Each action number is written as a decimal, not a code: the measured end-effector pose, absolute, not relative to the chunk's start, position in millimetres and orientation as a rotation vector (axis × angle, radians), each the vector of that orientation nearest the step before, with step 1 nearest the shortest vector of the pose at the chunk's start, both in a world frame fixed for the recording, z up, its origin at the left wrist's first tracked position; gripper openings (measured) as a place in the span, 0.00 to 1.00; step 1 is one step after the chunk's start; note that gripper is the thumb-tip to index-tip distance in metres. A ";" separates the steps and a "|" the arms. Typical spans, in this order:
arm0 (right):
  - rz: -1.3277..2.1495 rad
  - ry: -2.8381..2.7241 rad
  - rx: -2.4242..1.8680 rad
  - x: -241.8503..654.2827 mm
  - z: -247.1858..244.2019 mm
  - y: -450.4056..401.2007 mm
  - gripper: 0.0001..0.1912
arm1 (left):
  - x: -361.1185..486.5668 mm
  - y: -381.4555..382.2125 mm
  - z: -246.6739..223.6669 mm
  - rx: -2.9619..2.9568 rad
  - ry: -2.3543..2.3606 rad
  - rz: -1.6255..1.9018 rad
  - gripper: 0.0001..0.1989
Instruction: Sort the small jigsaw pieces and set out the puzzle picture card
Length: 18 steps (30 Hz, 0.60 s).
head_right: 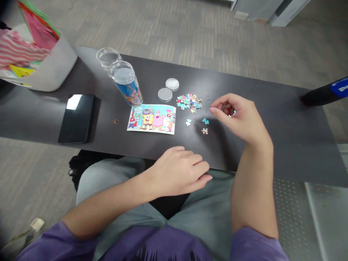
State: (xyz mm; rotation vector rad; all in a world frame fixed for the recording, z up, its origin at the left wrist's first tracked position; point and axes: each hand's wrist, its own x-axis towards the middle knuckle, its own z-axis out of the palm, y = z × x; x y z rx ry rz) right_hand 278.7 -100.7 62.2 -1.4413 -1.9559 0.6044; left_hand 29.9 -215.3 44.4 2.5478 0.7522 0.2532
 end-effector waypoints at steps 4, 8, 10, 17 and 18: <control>0.710 -2.035 -1.458 288.1 57.0 -105.5 0.01 | 51.9 -213.0 37.7 2.529 0.742 0.197 0.21; 0.763 -2.160 -1.438 298.3 52.7 -110.0 0.00 | 70.8 -201.5 43.9 2.466 0.776 0.168 0.20; 0.823 -2.171 -1.412 301.0 51.2 -112.0 0.02 | 75.7 -194.2 49.2 2.431 0.861 0.199 0.19; 0.931 -2.189 -1.283 295.4 35.9 -115.8 0.05 | 58.6 -188.5 44.4 2.433 1.544 0.308 0.17; 0.949 -2.187 -1.279 295.3 32.0 -116.6 0.06 | 55.6 -190.1 40.1 2.433 1.595 0.333 0.18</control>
